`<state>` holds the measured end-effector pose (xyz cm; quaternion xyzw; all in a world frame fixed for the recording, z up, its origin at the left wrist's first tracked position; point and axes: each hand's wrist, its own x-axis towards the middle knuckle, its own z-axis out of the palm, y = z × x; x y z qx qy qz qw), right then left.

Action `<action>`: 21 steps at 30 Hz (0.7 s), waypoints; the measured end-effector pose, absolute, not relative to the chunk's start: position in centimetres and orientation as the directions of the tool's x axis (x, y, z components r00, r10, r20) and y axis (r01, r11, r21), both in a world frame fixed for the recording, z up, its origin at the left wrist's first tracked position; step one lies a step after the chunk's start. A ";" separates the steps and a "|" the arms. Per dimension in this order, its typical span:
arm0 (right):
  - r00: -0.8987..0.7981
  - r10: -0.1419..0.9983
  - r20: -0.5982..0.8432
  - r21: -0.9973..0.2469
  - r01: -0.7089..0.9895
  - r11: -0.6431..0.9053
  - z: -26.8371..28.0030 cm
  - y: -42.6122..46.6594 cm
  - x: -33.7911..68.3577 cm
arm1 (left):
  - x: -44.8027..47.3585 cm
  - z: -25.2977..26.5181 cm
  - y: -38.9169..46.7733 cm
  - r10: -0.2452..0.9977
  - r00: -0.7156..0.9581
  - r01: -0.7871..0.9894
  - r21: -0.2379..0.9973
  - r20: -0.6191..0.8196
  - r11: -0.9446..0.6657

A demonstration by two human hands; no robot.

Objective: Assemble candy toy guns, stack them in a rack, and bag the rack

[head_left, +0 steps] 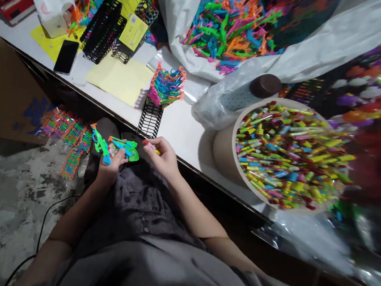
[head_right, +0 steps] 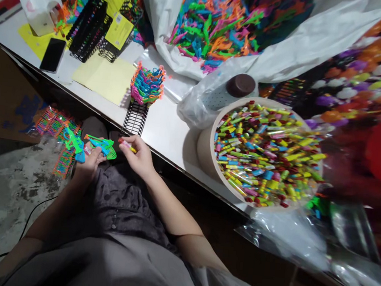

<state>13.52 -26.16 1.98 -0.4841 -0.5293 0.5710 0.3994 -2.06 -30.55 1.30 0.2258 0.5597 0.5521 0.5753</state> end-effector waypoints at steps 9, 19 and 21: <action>-0.295 0.942 -0.157 -0.987 0.085 -0.138 1.0 -26.1 13.0 | -1.8 1.0 -30.2 0.886 -0.214 -0.382 0.870 -0.411 0.311; -0.391 0.913 -0.121 -0.956 0.292 -0.002 0.1 -24.9 13.4 | -2.5 -0.5 -28.7 0.903 -0.198 -0.239 0.912 -0.382 0.333; -0.430 0.898 -0.092 -0.899 0.424 0.110 -0.4 -24.0 13.8 | -2.8 -1.2 -28.0 0.918 -0.165 -0.129 0.931 -0.360 0.342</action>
